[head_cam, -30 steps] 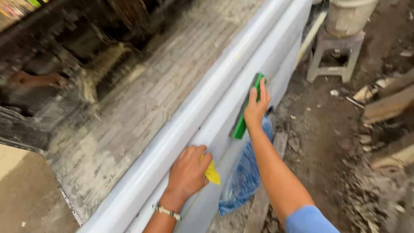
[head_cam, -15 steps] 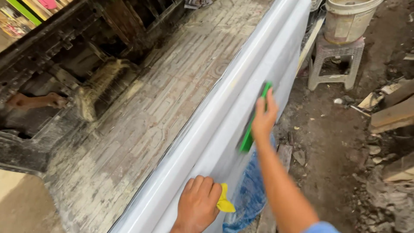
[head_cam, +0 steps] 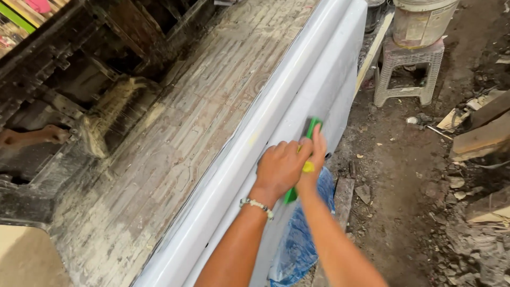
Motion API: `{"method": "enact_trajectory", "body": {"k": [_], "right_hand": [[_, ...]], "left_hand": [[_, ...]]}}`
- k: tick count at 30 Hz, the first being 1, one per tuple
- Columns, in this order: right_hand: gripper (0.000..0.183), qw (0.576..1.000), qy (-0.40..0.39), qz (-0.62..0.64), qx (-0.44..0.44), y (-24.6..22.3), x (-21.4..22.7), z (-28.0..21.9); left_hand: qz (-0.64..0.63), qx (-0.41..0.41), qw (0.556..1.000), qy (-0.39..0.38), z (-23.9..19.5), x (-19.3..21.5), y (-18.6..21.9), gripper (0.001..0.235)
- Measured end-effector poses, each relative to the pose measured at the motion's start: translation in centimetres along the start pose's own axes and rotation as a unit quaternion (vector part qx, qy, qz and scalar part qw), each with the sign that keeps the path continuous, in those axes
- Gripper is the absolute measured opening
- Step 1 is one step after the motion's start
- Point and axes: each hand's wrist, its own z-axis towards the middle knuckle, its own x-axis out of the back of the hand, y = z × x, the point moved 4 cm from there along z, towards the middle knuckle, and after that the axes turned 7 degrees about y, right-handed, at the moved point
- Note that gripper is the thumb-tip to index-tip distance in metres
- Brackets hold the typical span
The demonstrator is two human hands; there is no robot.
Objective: The person sands the surface of a white car door using a green sanding block and a yellow cloth. They repeatedly rub the sanding block along the door's edges and flat surfaces while wiping away residue with the cloth.
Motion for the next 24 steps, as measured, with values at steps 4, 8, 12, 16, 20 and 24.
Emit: {"method": "enact_trajectory", "body": {"k": [4,8,12,16,20,24], "right_hand": [[0.064,0.989,-0.043,0.137,-0.032,1.9,1.1,-12.2],[0.064,0.997,-0.067,0.031,-0.025,0.4,-0.4,-4.2],[0.054,0.999,-0.017,0.012,0.03,0.6,-1.5,7.5],[0.056,0.998,-0.006,-0.05,0.025,-1.7,-0.5,-2.1],[0.077,0.991,-0.035,0.117,0.051,-1.0,1.1,-11.7],[0.065,0.993,-0.017,0.039,-0.106,3.2,-1.5,1.0]], "left_hand": [[-0.013,0.025,0.999,-0.044,-2.0,4.8,1.5,0.048],[0.011,0.007,0.999,0.048,-7.9,6.5,1.1,0.056],[0.009,0.058,0.998,0.017,-9.3,6.6,1.1,0.065],[-0.03,0.178,0.976,-0.121,-6.8,5.5,0.7,0.064],[-0.011,0.076,0.997,-0.007,-6.8,5.2,0.7,0.03],[-0.041,0.038,0.998,0.02,-8.4,6.3,0.4,0.035]]}}
